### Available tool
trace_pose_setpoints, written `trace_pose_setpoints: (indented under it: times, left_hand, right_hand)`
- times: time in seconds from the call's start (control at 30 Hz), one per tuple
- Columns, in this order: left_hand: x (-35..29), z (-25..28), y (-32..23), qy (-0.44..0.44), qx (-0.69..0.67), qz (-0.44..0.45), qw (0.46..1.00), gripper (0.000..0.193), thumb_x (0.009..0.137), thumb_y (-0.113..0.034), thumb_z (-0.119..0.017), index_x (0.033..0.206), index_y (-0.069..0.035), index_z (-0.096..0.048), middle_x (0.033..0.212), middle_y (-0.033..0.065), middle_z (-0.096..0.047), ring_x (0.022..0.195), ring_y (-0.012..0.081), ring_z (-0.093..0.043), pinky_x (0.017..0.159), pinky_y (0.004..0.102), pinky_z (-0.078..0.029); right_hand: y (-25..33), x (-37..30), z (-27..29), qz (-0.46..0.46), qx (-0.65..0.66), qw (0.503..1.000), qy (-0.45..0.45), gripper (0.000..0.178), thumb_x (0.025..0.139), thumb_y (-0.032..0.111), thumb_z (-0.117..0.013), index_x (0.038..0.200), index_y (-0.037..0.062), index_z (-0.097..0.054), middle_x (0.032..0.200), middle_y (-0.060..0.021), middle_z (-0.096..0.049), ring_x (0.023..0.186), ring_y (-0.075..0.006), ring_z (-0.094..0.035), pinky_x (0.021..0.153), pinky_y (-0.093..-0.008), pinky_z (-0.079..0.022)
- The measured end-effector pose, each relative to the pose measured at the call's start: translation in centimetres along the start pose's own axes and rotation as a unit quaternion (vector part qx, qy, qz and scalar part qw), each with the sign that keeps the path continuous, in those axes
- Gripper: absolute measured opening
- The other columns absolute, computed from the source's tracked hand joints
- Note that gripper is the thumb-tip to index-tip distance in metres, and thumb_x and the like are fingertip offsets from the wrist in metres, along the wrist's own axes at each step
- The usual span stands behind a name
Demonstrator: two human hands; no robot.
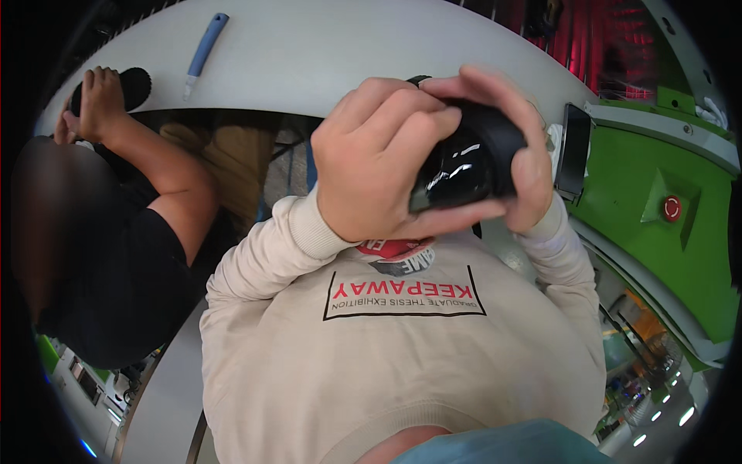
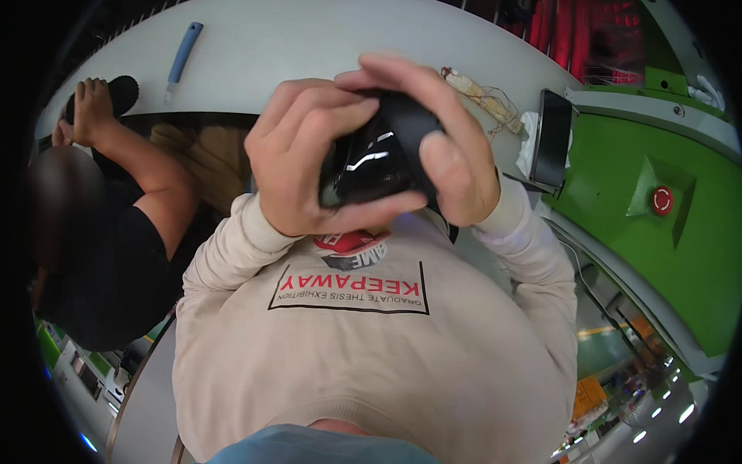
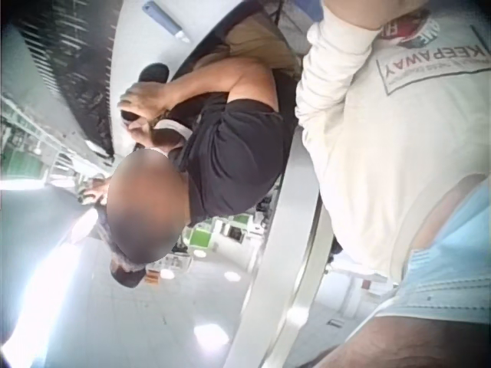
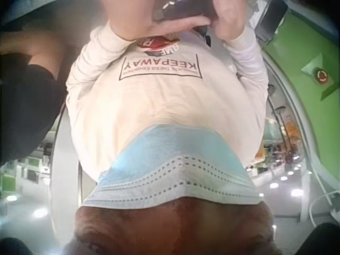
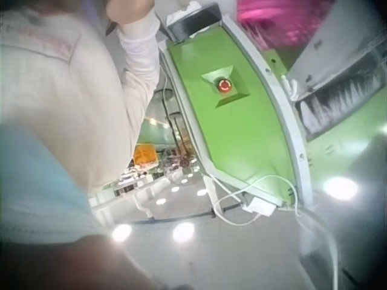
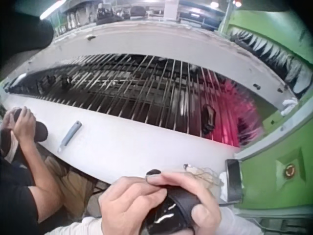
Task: The person is checking the shoe components and assembling the shoe.
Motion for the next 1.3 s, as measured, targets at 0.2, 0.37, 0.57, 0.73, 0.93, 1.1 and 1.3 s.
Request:
trace_pose_setpoints:
  times: [0.2, 0.37, 0.57, 0.73, 0.93, 1.1, 1.3]
  left_hand:
    - [-4.6, -2.1, -0.7, -0.106, -0.196, -0.013, 0.975, 0.073, 0.061, -0.041, -0.106, 0.108, -0.005, -0.063, 0.110, 0.0137, -0.066, 0.089, 0.0273, -0.063, 0.071, 0.0388, -0.053]
    - [-4.2, -2.9, -0.9, -0.111, -0.217, -0.021, 0.970, 0.070, 0.061, -0.040, -0.107, 0.103, -0.006, -0.063, 0.108, 0.0140, -0.065, 0.088, 0.0269, -0.062, 0.069, 0.0380, -0.053]
    - [-4.3, -2.8, -1.0, -0.129, -0.200, -0.007, 0.971, 0.064, 0.059, -0.037, -0.106, 0.097, -0.007, -0.064, 0.102, 0.0123, -0.064, 0.086, 0.0261, -0.059, 0.067, 0.0370, -0.051]
    - [-3.6, -2.2, -0.7, -0.103, -0.197, -0.010, 0.975, 0.062, 0.058, -0.036, -0.104, 0.095, -0.006, -0.064, 0.101, 0.0129, -0.063, 0.085, 0.0260, -0.059, 0.067, 0.0365, -0.051]
    - [-3.2, -1.9, -0.1, -0.182, -0.226, 0.012, 0.957, 0.050, 0.056, -0.034, -0.100, 0.083, -0.007, -0.067, 0.085, 0.0077, -0.066, 0.076, 0.0279, -0.063, 0.064, 0.0385, -0.049]
    - [-2.0, -0.1, 4.5, -0.130, -0.319, 0.066, 0.936, 0.035, 0.072, -0.024, -0.090, 0.088, 0.000, -0.071, 0.096, 0.0148, -0.072, 0.084, 0.0278, -0.067, 0.079, 0.0403, -0.058]
    - [-3.2, 1.1, 11.6, -0.142, -0.437, 0.297, 0.837, 0.052, 0.113, -0.034, -0.038, 0.128, 0.007, -0.065, 0.123, 0.0237, -0.074, 0.123, 0.0313, -0.067, 0.113, 0.0416, -0.050]
  right_hand:
    - [-1.5, -1.2, 1.8, 0.038, 0.077, 0.995, -0.040, 0.078, 0.117, 0.057, -0.025, 0.119, -0.0024, -0.074, 0.131, -0.0246, -0.065, 0.112, -0.0343, -0.065, 0.102, -0.0439, -0.052]
    - [-1.3, -0.2, 0.9, 0.130, 0.169, 0.975, 0.056, 0.073, 0.114, 0.050, -0.021, 0.080, 0.0047, -0.068, 0.089, -0.0125, -0.068, 0.079, -0.0255, -0.057, 0.081, -0.0460, -0.045]
    - [-1.2, 0.3, 0.8, 0.113, 0.190, 0.975, 0.033, 0.072, 0.112, 0.050, -0.021, 0.071, 0.0066, -0.061, 0.079, -0.0079, -0.066, 0.073, -0.0236, -0.055, 0.078, -0.0431, -0.043]
    - [-1.6, 1.2, 1.2, 0.094, 0.148, 0.984, 0.037, 0.066, 0.110, 0.048, -0.024, 0.070, 0.0072, -0.058, 0.078, -0.0075, -0.063, 0.077, -0.0249, -0.055, 0.081, -0.0439, -0.043]
    - [-1.6, 3.2, -1.1, 0.060, 0.137, 0.986, 0.080, 0.048, 0.111, 0.042, -0.040, 0.098, 0.0008, -0.063, 0.112, -0.0143, -0.061, 0.104, -0.0287, -0.059, 0.099, -0.0393, -0.045]
    - [-1.8, 4.4, -2.1, 0.039, 0.144, 0.989, -0.011, 0.074, 0.115, 0.062, -0.035, 0.126, -0.0037, -0.067, 0.121, -0.0161, -0.065, 0.116, -0.0283, -0.063, 0.108, -0.0395, -0.046]
    - [-6.4, 2.2, -0.9, 0.106, -0.136, 0.985, 0.002, 0.079, 0.091, 0.055, -0.087, 0.144, 0.0020, -0.065, 0.130, -0.0168, -0.067, 0.127, -0.0341, -0.065, 0.113, -0.0434, -0.049]
Point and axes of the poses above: each hand's wrist, its own x-axis towards the middle knuckle, its own z-axis out of the back of the hand, y = z × x, the point moved 7 cm from there along x, towards the middle knuckle
